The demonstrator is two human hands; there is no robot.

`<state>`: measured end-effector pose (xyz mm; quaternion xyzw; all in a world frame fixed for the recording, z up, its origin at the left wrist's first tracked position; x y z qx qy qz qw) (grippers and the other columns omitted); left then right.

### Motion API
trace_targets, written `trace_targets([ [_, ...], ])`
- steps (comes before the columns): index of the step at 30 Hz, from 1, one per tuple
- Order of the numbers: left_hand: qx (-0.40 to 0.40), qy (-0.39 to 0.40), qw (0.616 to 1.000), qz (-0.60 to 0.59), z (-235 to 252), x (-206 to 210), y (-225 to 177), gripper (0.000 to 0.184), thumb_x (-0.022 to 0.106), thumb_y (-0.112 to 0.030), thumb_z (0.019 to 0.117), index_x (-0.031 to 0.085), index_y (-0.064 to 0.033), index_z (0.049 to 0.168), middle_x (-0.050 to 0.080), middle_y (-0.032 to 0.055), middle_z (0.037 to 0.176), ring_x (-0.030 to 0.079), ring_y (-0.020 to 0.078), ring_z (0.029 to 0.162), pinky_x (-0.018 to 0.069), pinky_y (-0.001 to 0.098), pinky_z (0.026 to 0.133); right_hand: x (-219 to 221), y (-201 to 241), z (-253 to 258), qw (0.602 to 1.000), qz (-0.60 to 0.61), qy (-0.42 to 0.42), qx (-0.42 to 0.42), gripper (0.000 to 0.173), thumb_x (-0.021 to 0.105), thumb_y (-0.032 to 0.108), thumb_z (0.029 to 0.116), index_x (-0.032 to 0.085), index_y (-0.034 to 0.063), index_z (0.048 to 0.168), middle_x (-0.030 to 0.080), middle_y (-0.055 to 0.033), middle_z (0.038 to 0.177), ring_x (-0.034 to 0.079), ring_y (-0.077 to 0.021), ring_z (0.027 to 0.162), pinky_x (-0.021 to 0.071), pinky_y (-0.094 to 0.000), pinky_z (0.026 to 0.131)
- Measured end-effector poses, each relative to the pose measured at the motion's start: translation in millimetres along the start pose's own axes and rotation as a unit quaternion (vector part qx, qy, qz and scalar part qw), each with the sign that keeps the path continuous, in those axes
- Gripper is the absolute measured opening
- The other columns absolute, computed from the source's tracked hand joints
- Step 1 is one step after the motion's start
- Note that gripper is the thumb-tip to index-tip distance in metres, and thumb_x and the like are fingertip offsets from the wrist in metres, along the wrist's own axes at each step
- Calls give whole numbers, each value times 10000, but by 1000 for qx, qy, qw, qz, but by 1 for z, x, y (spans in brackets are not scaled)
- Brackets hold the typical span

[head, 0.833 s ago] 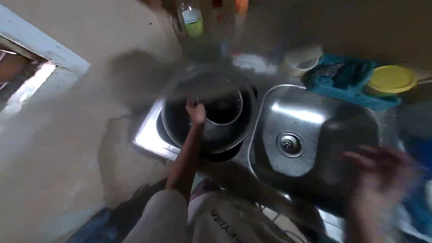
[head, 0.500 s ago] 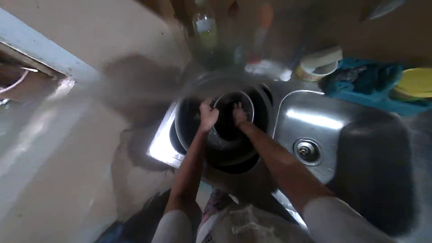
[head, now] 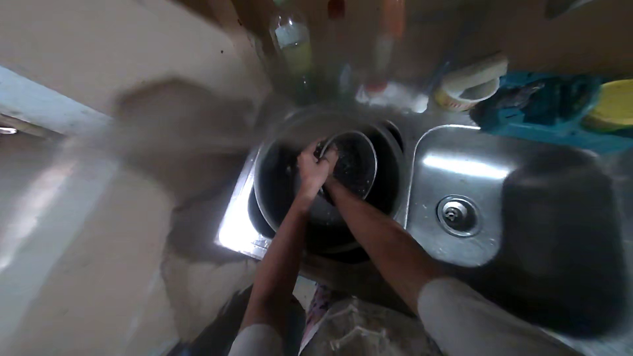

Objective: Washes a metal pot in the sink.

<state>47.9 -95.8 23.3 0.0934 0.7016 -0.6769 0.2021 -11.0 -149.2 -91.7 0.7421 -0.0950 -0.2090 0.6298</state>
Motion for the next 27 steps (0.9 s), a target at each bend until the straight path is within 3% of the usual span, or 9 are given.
trace_targets([
  [2, -14, -3, 1000, 8, 1, -2, 5, 470, 602, -29, 963, 560, -96, 1427, 658, 209, 1262, 672, 340, 1057, 563, 501, 864, -17, 19, -4, 992, -73, 103, 4, 292, 705, 194, 941, 689, -34, 1123, 704, -212, 1053, 694, -306, 983, 572, -464, 884],
  [4, -13, -8, 1000, 11, -2, -3, 6, 549, 540, 70, 932, 541, -114, 1450, 648, 216, 1286, 672, 359, 1039, 567, 507, 834, -43, 20, -3, 962, -162, 149, 159, 387, 657, 171, 994, 611, -83, 1283, 604, -305, 1317, 594, -409, 1247, 474, -509, 1063],
  [7, -9, -5, 1000, 20, -15, -2, 3, 580, 550, 80, 918, 550, -171, 1441, 666, 162, 1266, 684, 337, 978, 579, 504, 773, -58, 12, -6, 924, -153, 114, 332, 422, 528, 277, 1074, 593, -56, 1325, 566, -260, 1403, 539, -373, 1328, 444, -489, 1085],
  [10, 0, -13, 1000, 8, -12, -1, 0, 543, 597, 51, 923, 555, -136, 1431, 667, 183, 1250, 683, 333, 998, 577, 503, 801, -34, 32, -3, 970, -77, 62, 224, 393, 617, 250, 1034, 630, -65, 1268, 648, -287, 1254, 629, -396, 1189, 495, -497, 1015],
  [12, 7, -24, 1000, 4, -5, -3, 4, 483, 603, -2, 951, 556, -90, 1423, 658, 206, 1272, 676, 329, 1065, 568, 495, 869, -13, 29, -9, 997, -50, 48, 42, 282, 703, 238, 952, 708, -23, 1057, 718, -204, 966, 715, -307, 900, 598, -447, 814],
  [14, 16, -15, 1000, 15, 1, -5, 7, 466, 602, -22, 964, 549, -87, 1423, 653, 203, 1277, 671, 323, 1071, 566, 484, 872, -10, 40, -12, 985, -54, 163, -28, 268, 695, 111, 942, 696, -69, 1141, 712, -250, 1069, 697, -359, 1007, 549, -511, 922],
  [20, 3, -23, 999, 25, -6, -7, 2, 575, 514, 112, 908, 527, -76, 1451, 626, 231, 1321, 652, 372, 1096, 556, 503, 866, -51, 9, 4, 947, -170, 105, 251, 429, 635, 176, 1009, 561, -104, 1325, 556, -301, 1391, 536, -397, 1331, 448, -483, 1101],
  [23, 20, -30, 999, 30, -7, -6, 2, 547, 513, 115, 907, 547, -57, 1425, 642, 228, 1301, 661, 363, 1092, 558, 502, 872, -51, 2, -3, 929, -130, 78, 337, 429, 581, 230, 1048, 558, -91, 1332, 557, -278, 1398, 542, -367, 1326, 452, -458, 1086],
  [27, 27, -30, 999, 15, -2, -5, 0, 476, 588, 45, 941, 559, -47, 1407, 653, 220, 1279, 668, 337, 1090, 560, 489, 897, -19, 30, 0, 994, -12, 28, 101, 298, 680, 187, 981, 680, -52, 1159, 708, -242, 1066, 699, -335, 1000, 566, -464, 899],
])
Point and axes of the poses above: each hand's wrist, its own z-axis towards the middle knuckle, its own x-axis out of the palm, y = z × x, the point moved 8 cm from there along z, towards the middle knuckle
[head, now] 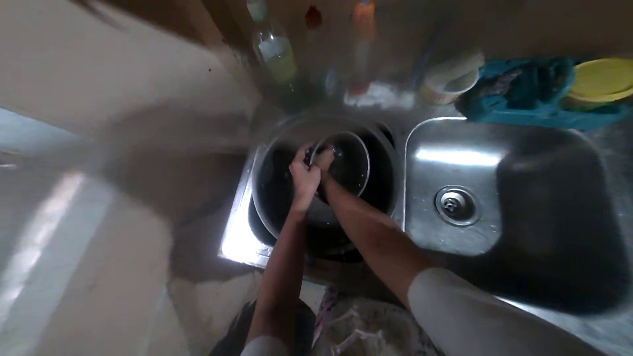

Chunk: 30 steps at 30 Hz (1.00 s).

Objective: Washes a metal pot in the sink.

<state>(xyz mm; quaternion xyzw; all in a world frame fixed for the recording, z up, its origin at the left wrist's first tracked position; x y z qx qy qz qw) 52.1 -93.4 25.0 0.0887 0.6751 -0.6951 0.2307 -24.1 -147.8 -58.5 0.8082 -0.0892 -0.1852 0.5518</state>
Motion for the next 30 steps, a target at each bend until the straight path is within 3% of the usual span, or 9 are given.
trace_targets([
  [2, -18, -6, 1000, 8, 2, -2, 4, 429, 608, -37, 985, 554, -49, 1411, 663, 226, 1245, 678, 336, 1052, 566, 483, 878, 16, -3, -9, 989, 27, 83, -119, 182, 637, 117, 990, 697, -37, 1066, 706, -162, 971, 693, -225, 894, 585, -376, 832],
  [5, -31, -3, 999, 25, 5, -4, 8, 441, 554, 10, 982, 543, -50, 1418, 656, 235, 1250, 670, 358, 1049, 556, 498, 865, 15, 12, -12, 941, -96, 228, -230, 256, 610, 13, 971, 668, -114, 1185, 647, -291, 1251, 647, -383, 1164, 496, -480, 1054],
  [10, -51, -27, 998, 23, 15, 1, 5, 491, 534, 110, 914, 586, -20, 1385, 653, 237, 1274, 656, 330, 1107, 533, 455, 923, -24, -18, 24, 954, -274, 121, -23, 474, 655, 108, 975, 538, -82, 1393, 498, -316, 1455, 519, -458, 1333, 445, -558, 1098],
  [15, -36, -23, 999, 27, 20, 6, 3, 443, 537, 96, 917, 624, -9, 1339, 676, 214, 1247, 665, 297, 1109, 529, 431, 944, -17, -40, -28, 839, -428, 336, 17, 426, 546, 147, 1052, 523, -90, 1406, 496, -301, 1474, 481, -435, 1385, 403, -546, 1130],
  [17, -33, 11, 999, 38, 15, 8, -1, 469, 523, 39, 957, 567, -60, 1414, 647, 233, 1293, 659, 372, 1101, 539, 509, 905, -2, -25, -39, 874, -292, 388, -8, 414, 521, 135, 1066, 515, -81, 1419, 542, -262, 1445, 510, -354, 1368, 390, -490, 1151],
  [21, -32, 25, 998, 46, 19, 9, 3, 484, 534, 11, 956, 554, -88, 1429, 643, 244, 1282, 657, 419, 1070, 545, 568, 853, 9, -8, -42, 926, 114, 355, 50, 317, 464, 84, 1073, 514, -42, 1360, 613, -175, 1181, 604, -184, 1027, 516, -328, 904],
  [23, -40, 22, 997, 63, 28, 4, 3, 487, 546, 52, 928, 577, -54, 1403, 649, 245, 1285, 649, 404, 1131, 531, 551, 929, -1, -15, -51, 891, -111, 440, -21, 405, 469, 95, 1086, 453, -85, 1448, 544, -263, 1408, 544, -292, 1286, 420, -404, 1104],
  [25, -55, 12, 996, 75, 38, -4, 6, 484, 567, 104, 905, 606, -11, 1373, 648, 237, 1311, 628, 367, 1217, 492, 505, 1035, -11, -39, -40, 773, -388, 493, -89, 465, 519, 158, 1070, 460, -61, 1475, 490, -284, 1485, 463, -404, 1396, 344, -552, 1159],
  [30, -76, 27, 995, 58, 10, -14, 13, 559, 573, 42, 939, 517, -142, 1463, 618, 220, 1343, 644, 430, 1114, 547, 589, 879, -26, -32, 9, 664, -614, 315, -288, 416, 573, 101, 1024, 553, -41, 1415, 445, -266, 1538, 357, -447, 1467, 267, -618, 1201],
])
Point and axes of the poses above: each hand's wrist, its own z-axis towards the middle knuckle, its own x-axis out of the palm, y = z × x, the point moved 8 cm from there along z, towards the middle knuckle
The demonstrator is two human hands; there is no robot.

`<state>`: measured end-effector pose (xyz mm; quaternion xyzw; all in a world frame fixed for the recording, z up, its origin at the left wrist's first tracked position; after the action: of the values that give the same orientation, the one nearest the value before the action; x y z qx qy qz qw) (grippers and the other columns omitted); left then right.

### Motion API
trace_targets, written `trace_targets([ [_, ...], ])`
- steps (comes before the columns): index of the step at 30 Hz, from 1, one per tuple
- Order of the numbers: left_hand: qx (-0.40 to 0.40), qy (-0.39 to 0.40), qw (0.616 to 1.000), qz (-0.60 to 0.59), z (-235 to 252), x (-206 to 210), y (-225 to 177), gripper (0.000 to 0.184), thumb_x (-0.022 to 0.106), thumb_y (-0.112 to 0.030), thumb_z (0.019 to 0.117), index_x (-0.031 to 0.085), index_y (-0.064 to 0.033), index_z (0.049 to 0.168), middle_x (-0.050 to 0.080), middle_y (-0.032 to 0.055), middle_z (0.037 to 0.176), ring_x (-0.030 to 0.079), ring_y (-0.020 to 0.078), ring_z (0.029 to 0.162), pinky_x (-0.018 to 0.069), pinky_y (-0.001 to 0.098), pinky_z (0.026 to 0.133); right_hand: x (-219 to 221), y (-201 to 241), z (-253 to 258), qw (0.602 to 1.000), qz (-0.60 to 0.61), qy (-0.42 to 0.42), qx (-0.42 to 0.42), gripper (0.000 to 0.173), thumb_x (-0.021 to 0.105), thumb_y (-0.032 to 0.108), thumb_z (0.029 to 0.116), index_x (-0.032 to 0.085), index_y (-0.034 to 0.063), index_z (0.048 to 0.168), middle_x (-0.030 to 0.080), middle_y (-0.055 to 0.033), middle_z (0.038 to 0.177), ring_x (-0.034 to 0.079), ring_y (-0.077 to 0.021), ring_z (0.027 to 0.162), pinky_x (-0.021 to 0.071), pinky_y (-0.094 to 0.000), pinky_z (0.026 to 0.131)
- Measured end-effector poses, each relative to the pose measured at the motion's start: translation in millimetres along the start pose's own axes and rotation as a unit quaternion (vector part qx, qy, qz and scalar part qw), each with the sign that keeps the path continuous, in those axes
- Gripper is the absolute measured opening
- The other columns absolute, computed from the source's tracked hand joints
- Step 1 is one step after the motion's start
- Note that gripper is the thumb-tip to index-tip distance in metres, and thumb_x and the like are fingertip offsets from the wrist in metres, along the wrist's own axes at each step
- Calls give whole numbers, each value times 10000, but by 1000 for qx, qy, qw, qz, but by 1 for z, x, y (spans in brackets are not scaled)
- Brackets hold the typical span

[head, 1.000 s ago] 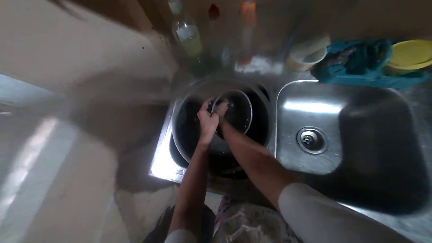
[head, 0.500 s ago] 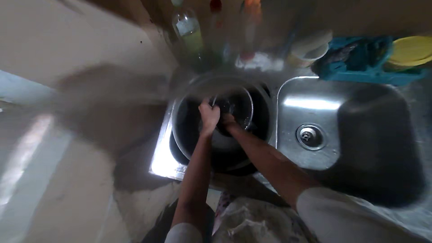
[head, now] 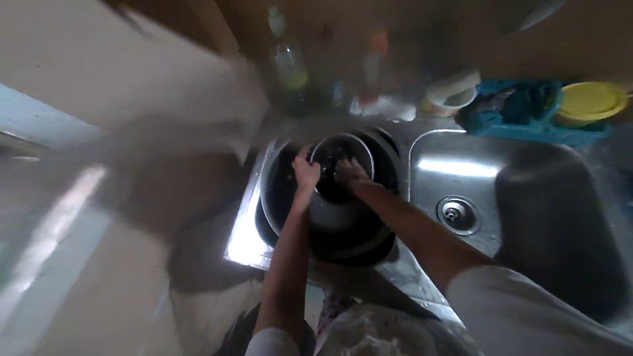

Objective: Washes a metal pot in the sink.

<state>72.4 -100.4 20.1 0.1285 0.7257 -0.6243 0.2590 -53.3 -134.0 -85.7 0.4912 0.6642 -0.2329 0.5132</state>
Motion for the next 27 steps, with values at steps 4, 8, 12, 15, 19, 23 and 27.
trace_targets([
  [4, 39, -16, 998, -46, -7, 11, -1, 591, 579, 51, 921, 528, -189, 1459, 645, 206, 1302, 669, 425, 1022, 561, 587, 797, 8, 23, -19, 970, 212, 90, 78, 671, 474, 247, 1088, 178, -79, 1594, 96, -311, 1670, 75, -442, 1565, 104, -542, 1265],
  [8, -20, -64, 996, -64, -11, -3, 17, 521, 546, 35, 944, 550, -138, 1435, 645, 200, 1311, 660, 407, 1080, 552, 572, 860, -19, 56, -58, 946, 276, 170, 11, 508, 357, 317, 1128, 501, -49, 1450, 502, -284, 1472, 444, -407, 1407, 307, -564, 1173],
  [12, -164, -119, 977, -72, -13, -4, 75, 447, 561, -54, 984, 522, -60, 1429, 625, 285, 1269, 634, 449, 1102, 523, 610, 880, -49, 18, -86, 985, 139, -60, 83, 638, 586, 426, 1020, 522, -57, 1432, 430, -344, 1503, 294, -499, 1478, 141, -678, 1203],
  [15, -114, -76, 979, 149, -23, 3, 60, 796, 763, -148, 884, 345, 35, 1535, 356, 321, 1552, 424, 464, 1399, 403, 575, 1112, -37, -12, -93, 893, 368, -135, 220, 868, 769, 117, 893, 253, -5, 1580, 340, -280, 1563, 485, -370, 1379, 478, -455, 1086],
  [19, 94, 132, 925, 343, -29, 53, 21, 814, 783, -86, 831, 384, 45, 1529, 284, 324, 1599, 271, 496, 1483, 261, 635, 1179, 21, 16, -87, 534, 793, 90, 279, 407, 378, 34, 1052, 346, 30, 1458, 521, -225, 1299, 656, -316, 1041, 608, -423, 809],
  [23, 114, 410, 793, 435, -14, 84, 36, 430, 653, -89, 966, 575, 77, 1355, 378, 210, 1598, 382, 389, 1462, 341, 572, 1162, -1, 15, -99, 614, 744, 42, 261, 428, 379, -34, 1046, 328, -17, 1471, 548, -244, 1247, 675, -322, 981, 615, -453, 750],
  [27, 131, 185, 854, 468, 22, 80, 49, 607, 612, -38, 969, 388, 60, 1525, 328, 224, 1625, 299, 378, 1509, 252, 530, 1208, -32, 4, -119, 721, 653, 1, 230, 641, 433, 31, 1069, 95, 63, 1613, 465, -277, 1394, 664, -331, 1043, 611, -449, 770],
])
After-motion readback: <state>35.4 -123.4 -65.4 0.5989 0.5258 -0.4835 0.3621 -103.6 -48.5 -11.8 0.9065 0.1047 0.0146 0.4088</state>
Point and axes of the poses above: each hand's wrist, its own z-axis towards the middle knuckle, its own x-axis out of the palm, y = z × x, the point moved 8 cm from there along z, towards the middle knuckle
